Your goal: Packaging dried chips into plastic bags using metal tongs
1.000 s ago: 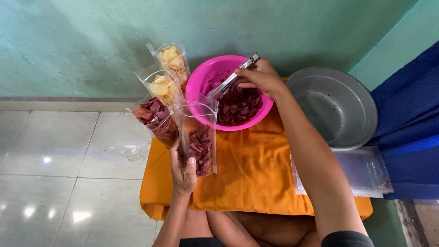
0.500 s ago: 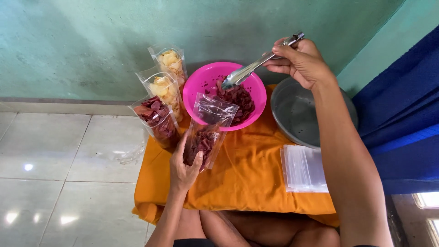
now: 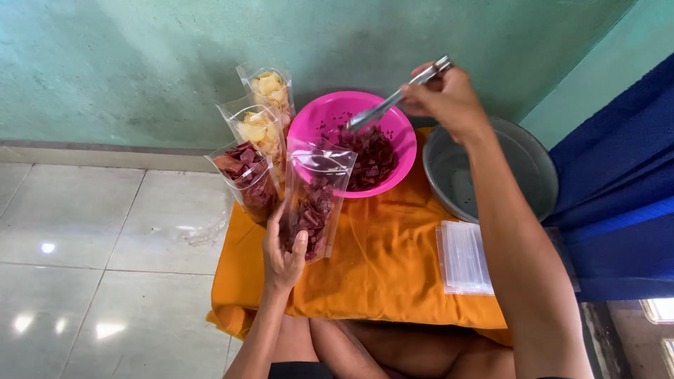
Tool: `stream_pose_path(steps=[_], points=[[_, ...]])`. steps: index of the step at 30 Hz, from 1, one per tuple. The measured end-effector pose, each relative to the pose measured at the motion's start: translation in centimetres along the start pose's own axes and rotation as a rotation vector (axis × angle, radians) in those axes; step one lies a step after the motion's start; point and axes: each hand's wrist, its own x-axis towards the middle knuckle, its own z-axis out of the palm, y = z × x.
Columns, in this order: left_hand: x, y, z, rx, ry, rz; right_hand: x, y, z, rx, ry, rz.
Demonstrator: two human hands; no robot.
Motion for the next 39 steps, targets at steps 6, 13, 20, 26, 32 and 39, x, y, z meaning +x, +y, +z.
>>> stream_pose_path(steps=[6, 13, 20, 26, 32, 39], points=[[-0.3, -2.0, 0.1, -0.085, 0.036, 0.018, 0.8, 6.4, 5.7, 0.081, -0.214, -0.063], [-0.6, -2.1, 0.3, -0.089, 0.086, 0.021, 4.5, 6.2, 4.2, 0.127, -0.043, -0.110], [-0.2, -2.0, 0.5, -0.081, 0.064, 0.059, 7.7, 8.4, 3.9, 0.091, -0.093, -0.038], [-0.1, -2.1, 0.6, -0.110, 0.064, 0.032, 7.1, 7.6, 4.5, 0.151, -0.320, 0.089], [-0.1, -1.8, 0.7, -0.122, 0.056, 0.011, 7.0, 9.1, 5.1, 0.183, -0.436, 0.158], [-0.2, -2.1, 0.7, -0.090, 0.047, 0.055, 6.1, 9.5, 5.3, 0.164, -0.337, 0.127]])
